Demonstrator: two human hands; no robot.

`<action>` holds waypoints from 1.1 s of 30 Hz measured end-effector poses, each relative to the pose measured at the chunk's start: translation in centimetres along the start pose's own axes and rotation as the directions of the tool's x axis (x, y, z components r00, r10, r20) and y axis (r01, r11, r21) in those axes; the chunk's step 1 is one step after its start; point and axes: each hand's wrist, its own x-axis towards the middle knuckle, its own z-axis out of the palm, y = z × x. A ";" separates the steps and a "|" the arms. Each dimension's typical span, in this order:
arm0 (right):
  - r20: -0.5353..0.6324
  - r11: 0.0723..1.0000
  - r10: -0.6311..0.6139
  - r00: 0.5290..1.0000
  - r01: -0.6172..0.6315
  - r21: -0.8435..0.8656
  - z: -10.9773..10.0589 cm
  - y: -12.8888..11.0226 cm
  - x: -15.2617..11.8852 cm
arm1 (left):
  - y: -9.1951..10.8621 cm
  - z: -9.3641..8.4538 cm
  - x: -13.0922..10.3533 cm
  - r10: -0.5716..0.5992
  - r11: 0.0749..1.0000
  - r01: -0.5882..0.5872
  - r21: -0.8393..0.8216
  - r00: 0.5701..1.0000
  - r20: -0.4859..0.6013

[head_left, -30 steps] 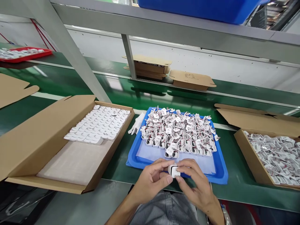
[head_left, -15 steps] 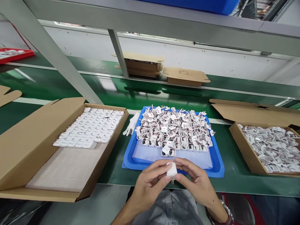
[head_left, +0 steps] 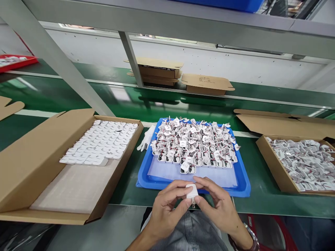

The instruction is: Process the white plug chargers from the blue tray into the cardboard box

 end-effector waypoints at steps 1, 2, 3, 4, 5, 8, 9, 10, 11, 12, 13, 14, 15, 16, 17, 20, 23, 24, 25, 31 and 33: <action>-0.022 1.000 0.006 1.000 -0.006 0.023 0.2 0.3 0.0 | -0.2 0.1 0.0 -0.017 1.000 0.017 -0.008 1.000 -0.018; -0.042 0.998 0.021 0.999 -0.018 0.059 0.4 0.5 0.0 | -0.3 0.1 0.0 -0.036 0.999 0.035 -0.020 0.999 -0.036; -0.054 0.994 0.041 0.998 -0.035 0.102 0.6 0.8 0.0 | -0.5 0.2 0.0 -0.058 0.998 0.057 -0.034 0.997 -0.050; -0.057 0.988 0.067 0.996 -0.058 0.144 0.7 1.0 0.0 | -0.6 0.2 0.0 -0.083 0.995 0.080 -0.052 0.995 -0.055; -0.051 0.980 0.093 0.994 -0.083 0.179 0.8 1.2 0.1 | -0.7 0.1 0.1 -0.112 0.991 0.108 -0.073 0.992 -0.055; -0.017 0.966 0.148 0.989 -0.141 0.216 0.4 1.2 0.3 | -0.6 -0.3 0.4 -0.194 0.977 0.190 -0.098 0.980 -0.040; -0.009 0.966 0.153 0.988 -0.147 0.212 0.2 1.1 0.4 | -0.6 -0.4 0.4 -0.219 0.971 0.215 -0.101 0.975 -0.034; -0.002 0.966 0.155 0.988 -0.152 0.208 -0.1 1.0 0.5 | -0.5 -0.6 0.5 -0.241 0.965 0.237 -0.108 0.970 -0.027; 0.012 0.966 0.159 0.987 -0.158 0.205 -0.3 0.8 0.6 | -0.4 -0.7 0.4 -0.261 0.958 0.258 -0.122 0.965 -0.015; 0.028 0.965 0.162 0.986 -0.164 0.204 -0.5 0.7 0.6 | -0.4 -0.8 0.4 -0.278 0.950 0.275 -0.148 0.961 0.004; 0.041 0.965 0.164 0.986 -0.169 0.203 -0.7 0.6 0.6 | -0.4 -0.7 0.4 -0.292 0.939 0.292 -0.180 0.956 0.028; 0.044 0.965 0.167 0.985 -0.172 0.200 -0.8 0.5 0.6 | -0.3 -0.7 0.3 -0.302 0.930 0.305 -0.207 0.952 0.048; 0.043 0.966 0.170 0.985 -0.175 0.192 -0.8 0.5 0.6 | -0.3 -0.5 0.2 -0.306 0.924 0.310 -0.223 0.951 0.053; 0.035 0.968 0.172 0.985 -0.175 0.180 -0.7 0.6 0.5 | -0.3 -0.4 0.1 -0.307 0.924 0.307 -0.227 0.951 0.040; 0.022 0.971 0.172 0.985 -0.174 0.163 -0.6 0.7 0.4 | -0.2 -0.3 0.0 -0.304 0.930 0.298 -0.215 0.953 0.009; -0.015 0.976 0.195 0.981 -0.192 0.104 -0.5 1.0 0.1 | 0.7 -1.0 -0.1 -0.266 0.958 0.249 -0.139 0.956 -0.122; -0.029 0.964 0.260 0.965 -0.258 0.063 -1.0 1.6 -0.1 | 2.9 -4.5 -0.1 -0.182 0.981 0.191 0.024 0.959 -0.216; -0.021 0.959 0.281 0.960 -0.279 0.055 -1.3 1.9 -0.2 | 3.9 -6.2 -0.1 -0.130 0.976 0.169 0.134 0.956 -0.264; -0.005 0.953 0.300 0.954 -0.300 0.048 -1.7 2.2 -0.2 | 5.0 -8.3 -0.2 -0.051 0.947 0.148 0.285 0.945 -0.324; 0.022 0.930 0.366 0.930 -0.366 0.032 -3.0 3.4 -0.2 | 7.9 -20.8 -0.4 0.157 0.295 0.428 0.854 0.860 -0.486; 0.026 0.923 0.383 0.923 -0.384 0.027 -3.0 3.5 -0.2 | 6.9 -23.4 -0.2 0.103 0.149 0.379 0.914 0.913 -0.395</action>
